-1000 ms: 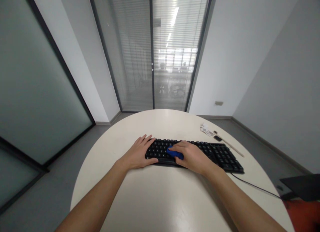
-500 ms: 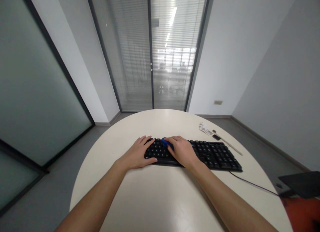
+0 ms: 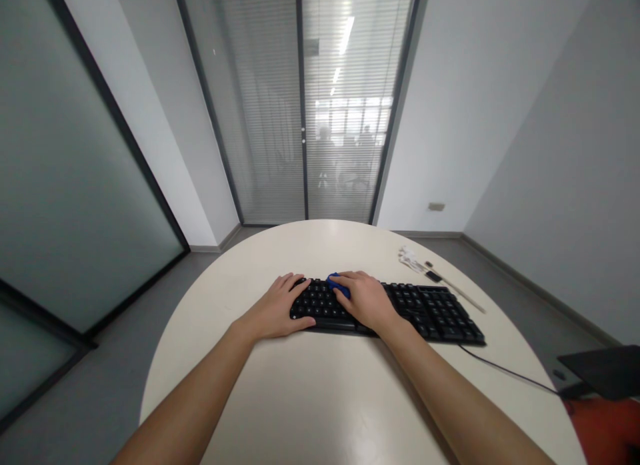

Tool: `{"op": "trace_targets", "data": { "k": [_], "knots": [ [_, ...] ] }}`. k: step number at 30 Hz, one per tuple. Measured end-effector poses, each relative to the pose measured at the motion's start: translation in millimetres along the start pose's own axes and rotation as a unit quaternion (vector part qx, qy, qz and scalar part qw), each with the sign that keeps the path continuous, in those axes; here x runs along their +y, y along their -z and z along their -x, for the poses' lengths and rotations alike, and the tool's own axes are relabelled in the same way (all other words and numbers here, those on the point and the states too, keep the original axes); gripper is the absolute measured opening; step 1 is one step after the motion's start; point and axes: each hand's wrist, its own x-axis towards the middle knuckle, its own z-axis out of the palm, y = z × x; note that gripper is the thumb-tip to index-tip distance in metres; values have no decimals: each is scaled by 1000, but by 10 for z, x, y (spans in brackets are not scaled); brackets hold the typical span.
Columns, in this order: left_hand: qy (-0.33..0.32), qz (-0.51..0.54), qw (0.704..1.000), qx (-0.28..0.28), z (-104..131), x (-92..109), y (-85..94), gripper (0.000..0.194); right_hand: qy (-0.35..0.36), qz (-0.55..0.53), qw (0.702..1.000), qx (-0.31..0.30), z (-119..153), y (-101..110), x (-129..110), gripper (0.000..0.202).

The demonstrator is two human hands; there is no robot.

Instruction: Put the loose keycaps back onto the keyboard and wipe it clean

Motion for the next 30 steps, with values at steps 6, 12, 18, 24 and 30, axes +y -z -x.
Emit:
{"op": "trace_targets", "data": {
  "k": [6, 12, 18, 24, 30],
  "knots": [
    [-1, -6, 1000, -3, -7, 27, 25, 87, 43, 6, 999, -18, -10, 30, -44, 32],
    [0, 3, 1000, 2, -12, 33, 31, 86, -12, 54, 998, -11, -22, 8, -122, 28],
    [11, 6, 1000, 0, -6, 8, 2, 89, 65, 27, 997, -23, 2, 26, -49, 30],
    [12, -13, 1000, -6, -7, -4, -6, 91, 139, 18, 989, -42, 24, 69, -8, 33],
    [16, -16, 1000, -13, 3, 3, 14, 92, 172, 21, 983, -64, 39, 106, -31, 34]
  ]
}}
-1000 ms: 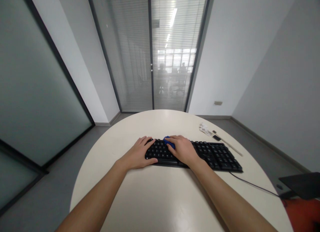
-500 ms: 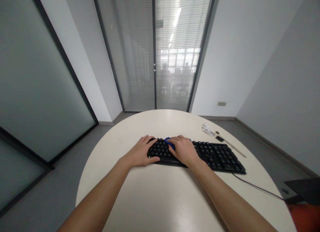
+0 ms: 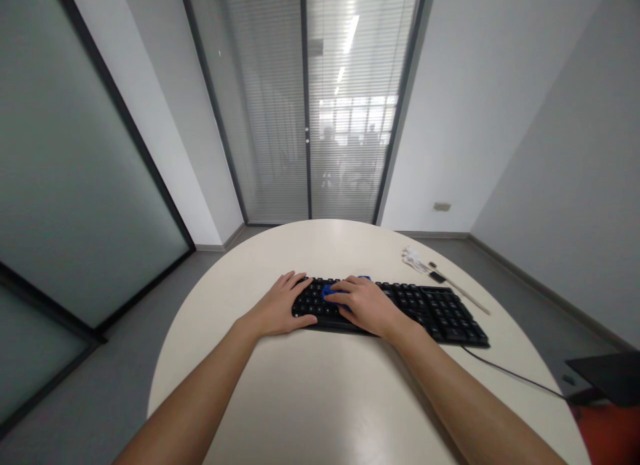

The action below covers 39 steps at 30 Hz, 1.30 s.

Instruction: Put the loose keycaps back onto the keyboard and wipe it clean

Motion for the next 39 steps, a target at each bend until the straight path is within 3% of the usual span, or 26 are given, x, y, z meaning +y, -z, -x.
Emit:
{"op": "trace_targets", "data": {
  "k": [5, 12, 19, 25, 39],
  "knots": [
    [1, 5, 1000, -1, 3, -12, -4, 91, 0, -1, 1000, -21, 46, 116, -5, 33],
    [3, 2, 1000, 0, 6, -23, -20, 90, -62, 8, 998, -12, 234, 190, 140, 35],
    [6, 2, 1000, 0, 8, -24, -26, 89, -180, 11, 979, 93, 305, 29, 254, 36],
    [4, -4, 1000, -4, 2, -11, -17, 90, -174, 18, 984, 42, 222, -19, 240, 35],
    [12, -13, 1000, -6, -1, 3, 3, 90, -274, 82, 958, 16, 164, 53, 117, 30]
  ]
}}
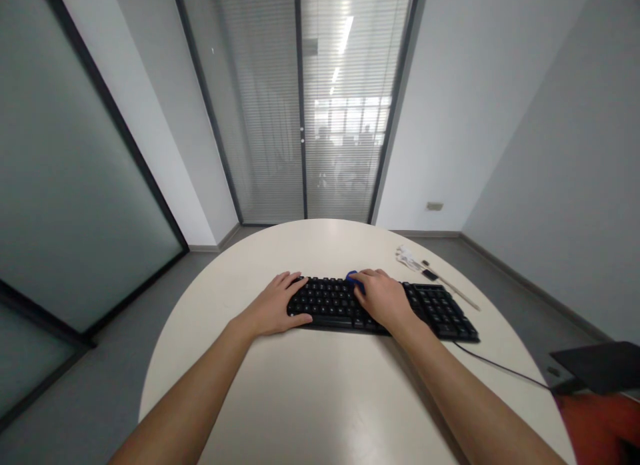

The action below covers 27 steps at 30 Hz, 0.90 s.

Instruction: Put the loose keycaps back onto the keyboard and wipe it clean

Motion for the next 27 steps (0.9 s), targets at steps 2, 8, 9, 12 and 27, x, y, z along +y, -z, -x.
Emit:
{"op": "trace_targets", "data": {
  "k": [2, 8, 9, 12, 27],
  "knots": [
    [2, -2, 1000, -2, 1, 0, 1, 91, -14, -3, 1000, 9, 20, -12, 5, 32],
    [13, -40, 999, -15, 0, 67, 37, 92, -19, -45, 998, 27, 19, -87, 21, 32],
    [14, -49, 999, -14, -4, 92, 44, 92, -20, -51, 998, 30, 15, -102, 20, 32],
    [8, -62, 998, -4, -24, 185, 49, 91, -12, -72, 997, 36, 7, -141, -3, 32],
    [3, -25, 1000, -4, -60, 301, -75, 77, 151, -134, 979, 30, 0, -81, -2, 32]
  ]
}}
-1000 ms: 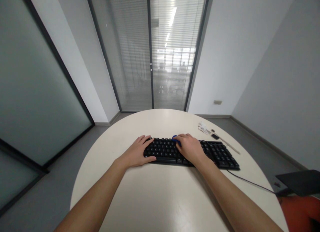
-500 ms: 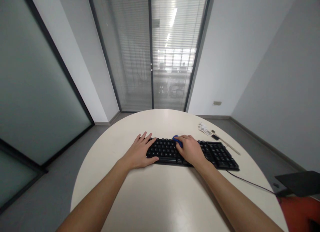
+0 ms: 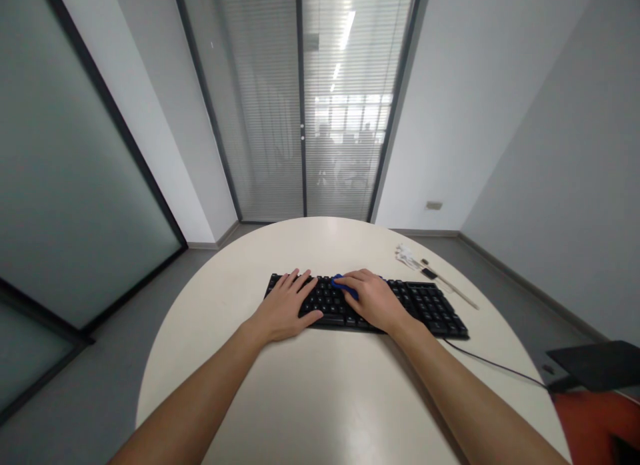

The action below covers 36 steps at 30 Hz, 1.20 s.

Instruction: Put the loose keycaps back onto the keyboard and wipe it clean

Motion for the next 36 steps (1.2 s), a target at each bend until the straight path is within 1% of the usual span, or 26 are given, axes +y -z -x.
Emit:
{"op": "trace_targets", "data": {
  "k": [4, 10, 14, 19, 22, 25, 30, 36],
  "knots": [
    [2, -4, 1000, 0, 4, 11, 7, 78, 72, -4, 997, -38, 26, 68, -34, 34],
    [-7, -8, 1000, -6, 6, -14, -4, 86, 127, -51, 989, -63, 58, 174, -168, 33],
    [-12, -4, 1000, -1, 6, -22, -4, 89, 109, -56, 990, -69, 69, 206, -246, 27],
    [-9, -5, 1000, -1, 10, -32, -15, 90, 85, -26, 995, -53, 73, 150, -267, 25],
    [-12, 1, 1000, 3, 11, -35, -18, 89, 96, -28, 993, -70, 58, 151, -247, 24],
    [-11, 4, 1000, 7, 11, -29, -12, 87, 103, -33, 990, -88, 47, 205, -217, 24],
    [-8, 2, 1000, 4, 7, -21, -5, 89, 88, -29, 990, -110, 55, 301, -178, 26],
    [-8, 9, 1000, 9, 10, -29, -13, 88, 69, -29, 990, -116, 77, 345, -102, 28]
  ]
}}
